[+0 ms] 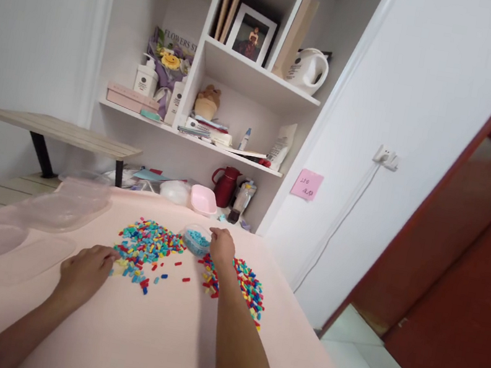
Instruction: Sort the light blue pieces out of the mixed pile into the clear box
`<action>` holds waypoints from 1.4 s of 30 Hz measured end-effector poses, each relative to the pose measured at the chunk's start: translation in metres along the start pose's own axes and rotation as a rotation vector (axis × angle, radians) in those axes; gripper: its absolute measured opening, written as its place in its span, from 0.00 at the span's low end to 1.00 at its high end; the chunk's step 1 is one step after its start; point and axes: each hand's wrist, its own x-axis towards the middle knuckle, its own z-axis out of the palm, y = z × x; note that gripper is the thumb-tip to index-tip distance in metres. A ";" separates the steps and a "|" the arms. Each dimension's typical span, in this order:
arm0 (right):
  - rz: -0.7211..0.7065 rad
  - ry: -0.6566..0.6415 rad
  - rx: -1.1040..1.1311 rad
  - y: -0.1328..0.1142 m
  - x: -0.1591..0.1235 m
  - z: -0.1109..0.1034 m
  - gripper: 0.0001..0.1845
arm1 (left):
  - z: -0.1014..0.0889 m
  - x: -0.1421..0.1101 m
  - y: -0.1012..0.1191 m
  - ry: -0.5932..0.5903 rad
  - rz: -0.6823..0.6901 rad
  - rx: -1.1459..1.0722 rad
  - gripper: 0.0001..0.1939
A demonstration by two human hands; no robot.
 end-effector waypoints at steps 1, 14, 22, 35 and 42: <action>0.002 -0.001 0.018 0.003 -0.002 0.001 0.16 | 0.000 0.000 0.000 -0.002 0.000 -0.002 0.19; -0.181 -0.218 0.214 -0.025 -0.078 0.028 0.13 | 0.001 -0.001 0.001 0.025 0.008 -0.009 0.19; -0.469 -0.414 0.017 -0.042 -0.095 0.031 0.13 | 0.000 -0.002 0.003 0.020 0.012 -0.010 0.19; -0.503 -0.375 0.006 -0.039 -0.095 0.031 0.13 | 0.002 -0.002 0.001 0.035 0.011 -0.016 0.18; -0.475 -0.389 0.003 -0.042 -0.098 0.031 0.08 | -0.001 -0.004 0.003 0.024 0.006 -0.013 0.18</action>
